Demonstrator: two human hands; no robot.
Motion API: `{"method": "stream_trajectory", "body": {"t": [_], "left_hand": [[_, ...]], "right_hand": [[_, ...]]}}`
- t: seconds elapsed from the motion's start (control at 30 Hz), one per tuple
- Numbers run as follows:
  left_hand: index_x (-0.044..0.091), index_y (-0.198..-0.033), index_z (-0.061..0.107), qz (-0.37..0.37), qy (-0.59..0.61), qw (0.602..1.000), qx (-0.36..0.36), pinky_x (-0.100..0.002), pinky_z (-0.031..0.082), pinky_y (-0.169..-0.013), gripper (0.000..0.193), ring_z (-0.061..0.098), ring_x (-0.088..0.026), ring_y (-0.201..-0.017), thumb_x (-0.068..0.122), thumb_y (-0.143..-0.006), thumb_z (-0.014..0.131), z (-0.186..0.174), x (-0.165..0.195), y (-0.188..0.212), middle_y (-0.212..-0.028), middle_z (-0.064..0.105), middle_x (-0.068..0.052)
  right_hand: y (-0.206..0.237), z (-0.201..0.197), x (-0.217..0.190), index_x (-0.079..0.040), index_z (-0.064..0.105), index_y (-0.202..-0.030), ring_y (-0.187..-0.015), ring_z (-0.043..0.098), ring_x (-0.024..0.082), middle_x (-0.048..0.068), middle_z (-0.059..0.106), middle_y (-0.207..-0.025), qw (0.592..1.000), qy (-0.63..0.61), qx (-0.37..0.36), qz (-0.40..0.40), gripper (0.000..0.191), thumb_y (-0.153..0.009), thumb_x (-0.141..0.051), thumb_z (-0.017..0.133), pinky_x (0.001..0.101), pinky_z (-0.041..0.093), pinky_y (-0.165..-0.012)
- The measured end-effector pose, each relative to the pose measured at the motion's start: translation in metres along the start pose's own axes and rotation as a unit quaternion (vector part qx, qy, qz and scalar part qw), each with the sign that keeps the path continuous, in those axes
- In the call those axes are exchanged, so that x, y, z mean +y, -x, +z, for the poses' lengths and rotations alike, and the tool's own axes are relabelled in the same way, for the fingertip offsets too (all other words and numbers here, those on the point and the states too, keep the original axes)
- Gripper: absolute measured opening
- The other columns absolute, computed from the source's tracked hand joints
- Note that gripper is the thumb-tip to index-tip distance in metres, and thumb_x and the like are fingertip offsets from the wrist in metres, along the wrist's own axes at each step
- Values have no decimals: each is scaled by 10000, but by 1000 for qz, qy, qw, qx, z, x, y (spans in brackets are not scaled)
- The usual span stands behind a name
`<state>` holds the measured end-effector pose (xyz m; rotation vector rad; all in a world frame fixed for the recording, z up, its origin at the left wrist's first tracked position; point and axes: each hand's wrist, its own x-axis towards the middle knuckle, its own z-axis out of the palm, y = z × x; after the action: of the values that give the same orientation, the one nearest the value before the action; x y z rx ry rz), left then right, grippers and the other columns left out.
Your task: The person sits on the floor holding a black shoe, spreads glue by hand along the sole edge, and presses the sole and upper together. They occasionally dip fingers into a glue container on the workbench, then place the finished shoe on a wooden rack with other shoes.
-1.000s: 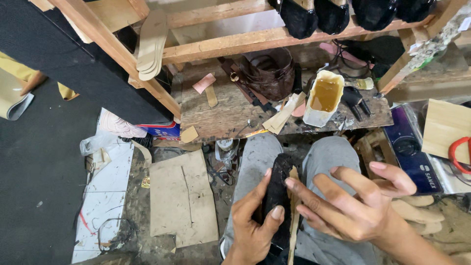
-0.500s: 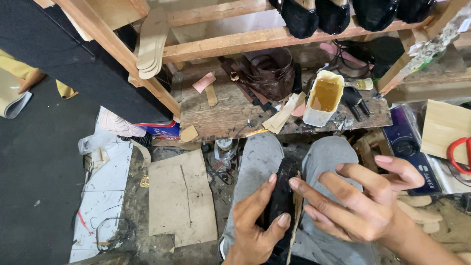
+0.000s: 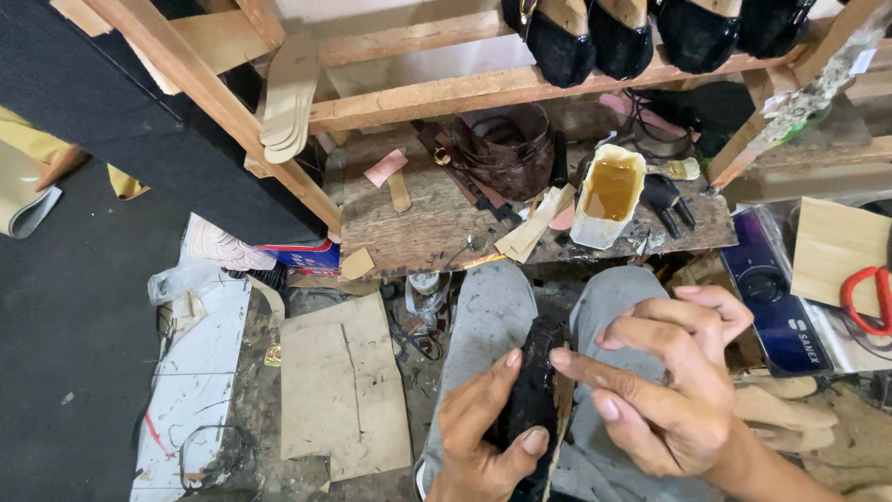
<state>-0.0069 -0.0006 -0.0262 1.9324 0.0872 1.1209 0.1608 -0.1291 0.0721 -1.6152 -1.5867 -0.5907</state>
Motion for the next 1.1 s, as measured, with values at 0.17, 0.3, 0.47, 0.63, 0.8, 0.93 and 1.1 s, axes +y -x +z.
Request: {"method": "stream_trajectory", "body": {"t": [0.17, 0.3, 0.47, 0.63, 0.8, 0.93, 1.1], "left_hand": [[-81, -1379, 620, 4, -14, 1000, 1, -383, 614, -801, 620, 783, -309, -900, 353, -950, 726, -1, -2, 2, -1193, 757, -261], [-83, -1373, 625, -7, -13, 1000, -12, -382, 611, -783, 629, 783, -303, -878, 358, -935, 722, -1, -1, 1, -1153, 768, -242], [-76, -1373, 625, 3, -18, 1000, 2, -390, 637, -852, 608, 802, -330, -980, 355, -955, 723, -1, -1, 0, -1211, 749, -269], [-80, -1369, 628, 7, -19, 1000, 7, -388, 632, -847, 618, 803, -333, -979, 361, -947, 723, 1, -5, 3, -1215, 749, -280], [-107, -1343, 634, -40, 13, 999, 23, -373, 625, -792, 641, 804, -307, -887, 374, -929, 724, 3, -8, 8, -1133, 775, -260], [-106, -1347, 634, -45, 26, 998, 32, -361, 619, -822, 642, 801, -297, -922, 391, -947, 710, 4, -12, 15, -1138, 773, -253], [-112, -1358, 635, -84, 78, 993, 28, -338, 606, -906, 681, 798, -244, -1004, 425, -945, 707, 4, -22, 26, -1149, 789, -219]], "right_hand": [[4, 1, -4, -169, 796, -1087, -1010, 544, 249, 31, 614, -1010, 1000, 13, 5, 25, 324, -818, -280, 655, 496, 284, -1036], [5, 1, -3, -176, 794, -1084, -1007, 543, 254, 39, 620, -1015, 1000, 11, 6, 13, 315, -828, -286, 648, 502, 282, -1040], [2, -1, -2, -176, 800, -1076, -1007, 550, 239, 22, 620, -1001, 1000, 15, -2, 5, 310, -825, -288, 657, 510, 275, -1040], [1, 0, -3, -156, 785, -1082, -1011, 536, 253, 36, 605, -1011, 1000, 5, 11, 18, 297, -840, -265, 652, 502, 275, -1030], [1, 3, -6, -136, 786, -1089, -1050, 552, 250, 23, 616, -1037, 999, -29, -3, 18, 324, -838, -273, 633, 506, 294, -1045], [2, 5, -7, -115, 792, -1086, -1059, 578, 240, 23, 644, -1042, 998, -54, -33, 27, 328, -830, -252, 639, 522, 298, -1037], [0, 8, -9, -92, 775, -1113, -1086, 559, 237, 47, 621, -1071, 998, -49, -17, 39, 326, -846, -229, 647, 509, 325, -1034]]}}
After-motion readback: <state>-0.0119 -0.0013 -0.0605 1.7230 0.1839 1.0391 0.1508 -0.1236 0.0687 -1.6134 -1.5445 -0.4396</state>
